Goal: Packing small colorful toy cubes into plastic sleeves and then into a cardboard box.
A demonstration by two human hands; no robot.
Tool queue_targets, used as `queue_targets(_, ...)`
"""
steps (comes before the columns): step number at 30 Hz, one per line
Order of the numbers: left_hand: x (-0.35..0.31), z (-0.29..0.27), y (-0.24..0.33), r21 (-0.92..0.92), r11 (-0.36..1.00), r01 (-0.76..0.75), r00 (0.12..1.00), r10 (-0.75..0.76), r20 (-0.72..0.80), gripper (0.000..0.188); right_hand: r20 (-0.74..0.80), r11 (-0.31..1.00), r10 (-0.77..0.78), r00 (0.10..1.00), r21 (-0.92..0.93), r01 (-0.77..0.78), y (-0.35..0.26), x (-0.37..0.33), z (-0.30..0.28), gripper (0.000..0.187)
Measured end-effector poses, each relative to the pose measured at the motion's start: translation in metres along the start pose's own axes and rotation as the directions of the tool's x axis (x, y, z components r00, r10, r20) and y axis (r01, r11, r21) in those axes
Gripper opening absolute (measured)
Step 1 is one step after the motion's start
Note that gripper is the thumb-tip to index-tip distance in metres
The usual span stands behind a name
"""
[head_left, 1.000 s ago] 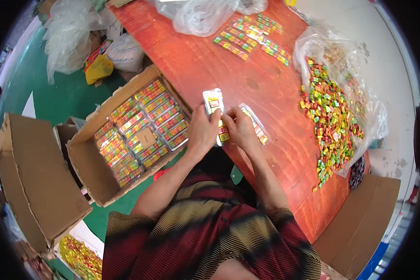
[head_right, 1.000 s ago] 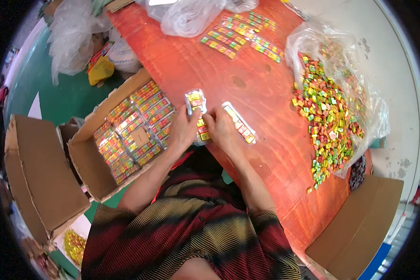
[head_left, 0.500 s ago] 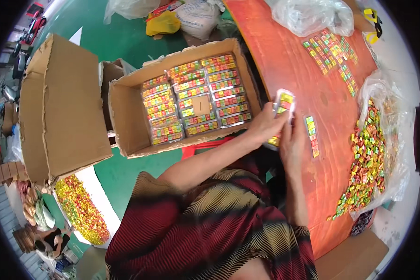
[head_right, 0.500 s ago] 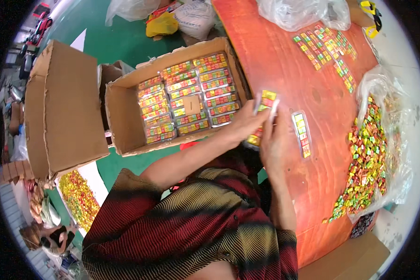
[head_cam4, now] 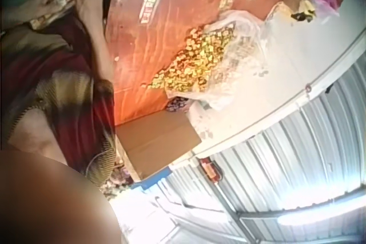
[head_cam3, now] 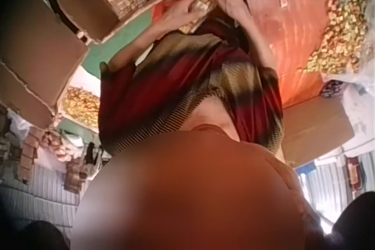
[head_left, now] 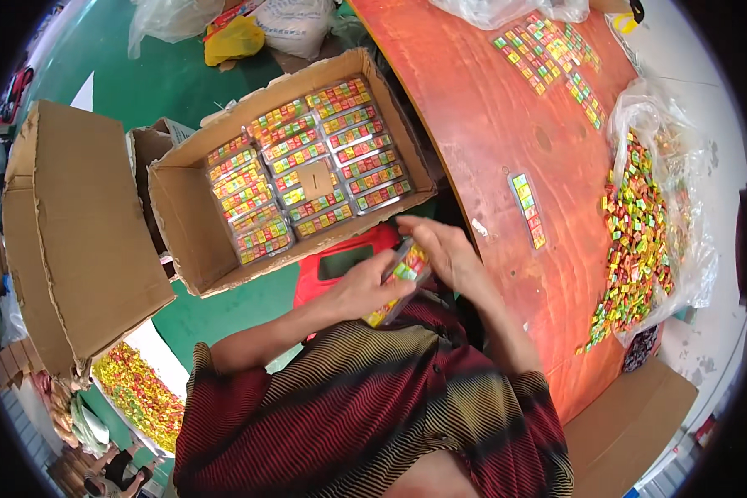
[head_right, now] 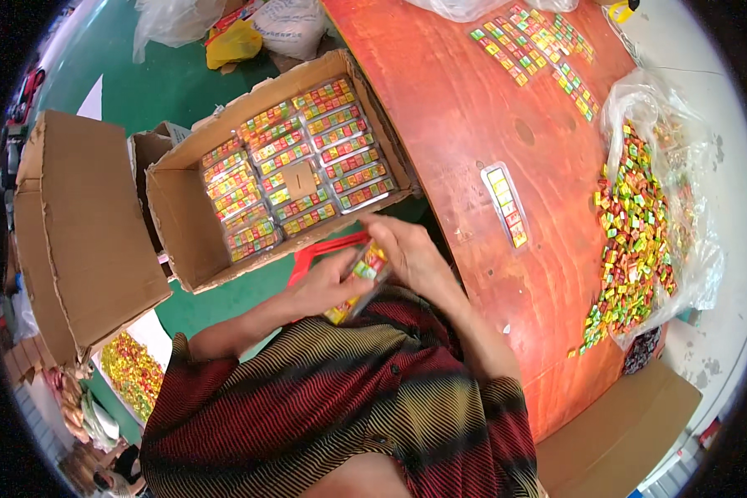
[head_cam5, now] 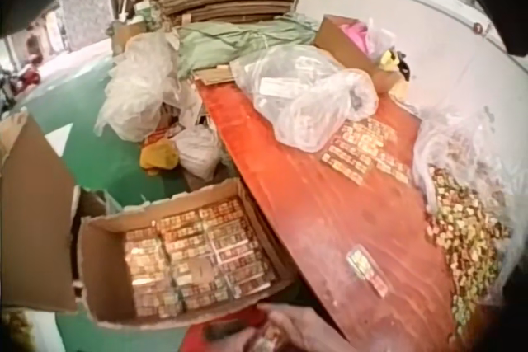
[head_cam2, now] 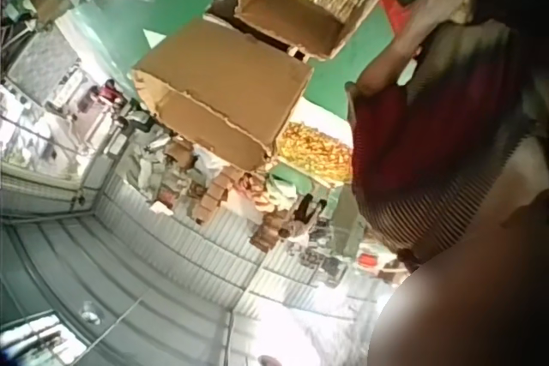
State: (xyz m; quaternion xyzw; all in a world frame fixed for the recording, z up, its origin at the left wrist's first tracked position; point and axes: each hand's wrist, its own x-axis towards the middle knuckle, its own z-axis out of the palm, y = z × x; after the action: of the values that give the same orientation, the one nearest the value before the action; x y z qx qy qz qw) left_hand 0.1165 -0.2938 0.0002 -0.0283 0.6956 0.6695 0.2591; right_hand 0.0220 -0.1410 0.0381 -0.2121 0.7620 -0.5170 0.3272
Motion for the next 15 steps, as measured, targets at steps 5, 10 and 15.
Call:
queue_targets(5, -0.019, 0.0, 0.007, -0.097, 0.979, 0.177, 0.978, -0.164, 0.128, 0.049, -0.174, 0.989, -0.07, 0.982, 0.116, 0.091, 0.003, -0.03, 0.016, 0.021)
queue_targets(10, -0.012, -0.017, 0.02, -0.261, 0.926, 0.273, 0.948, -0.212, 0.239, 0.05, -0.159, 0.906, 0.087, 0.983, 0.424, -0.012, 0.011, -0.018, 0.015, 0.022)
queue_targets(15, -0.019, -0.029, 0.005, -0.4, 0.868, 0.296, 0.952, -0.233, 0.197, 0.046, -0.097, 0.985, 0.125, 0.987, 0.132, -0.112, -0.003, -0.005, 0.009, 0.026)
